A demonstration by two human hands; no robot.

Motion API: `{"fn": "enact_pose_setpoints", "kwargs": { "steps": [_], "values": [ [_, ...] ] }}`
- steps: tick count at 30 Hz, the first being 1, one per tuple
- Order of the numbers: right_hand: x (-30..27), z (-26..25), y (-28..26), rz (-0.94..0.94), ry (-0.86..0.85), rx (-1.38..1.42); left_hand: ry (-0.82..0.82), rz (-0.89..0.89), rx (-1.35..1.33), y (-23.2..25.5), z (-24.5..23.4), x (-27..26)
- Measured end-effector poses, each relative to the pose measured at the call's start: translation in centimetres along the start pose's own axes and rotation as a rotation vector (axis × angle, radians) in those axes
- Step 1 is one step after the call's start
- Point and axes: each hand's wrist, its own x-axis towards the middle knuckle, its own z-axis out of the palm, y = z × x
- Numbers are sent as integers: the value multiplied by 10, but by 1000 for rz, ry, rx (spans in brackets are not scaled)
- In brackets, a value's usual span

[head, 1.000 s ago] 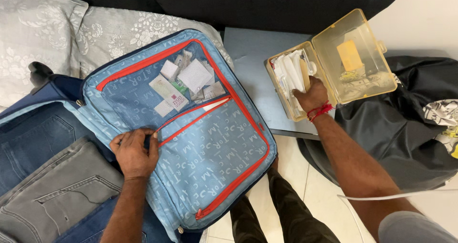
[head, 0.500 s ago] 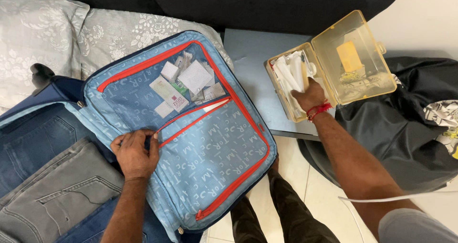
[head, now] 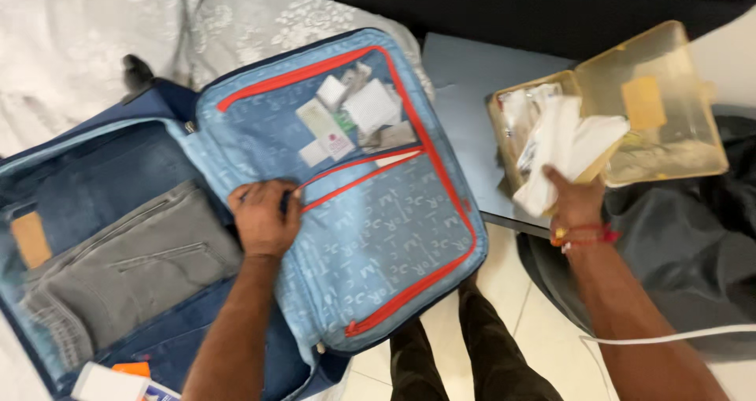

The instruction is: The person places small items from a yellow plastic box into the mesh pocket of an open blue suitcase. After closing and zipping the suitcase, they lift it from the bed and roll it across the tiled floor to a corner of the room.

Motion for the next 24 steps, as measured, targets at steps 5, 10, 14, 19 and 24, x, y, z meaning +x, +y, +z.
{"fn": "enact_pose_setpoints", "kwargs": {
  "steps": [5, 10, 14, 19, 24],
  "values": [
    [-70, 43, 46, 410, -557, -204, 7, 7, -38, 3, -5, 3],
    [-139, 117, 69, 713, -907, -17, 15, 35, -97, 6, -14, 6],
    [-154, 184, 85, 812, -819, 82, 16, 36, -133, 9, -18, 8],
    [-147, 227, 90, 779, -813, 160, 20, 18, -141, 9, -21, 8],
    [-131, 239, 103, 710, -823, 132, 26, 15, -167, 6, -21, 7]
  ]
}}
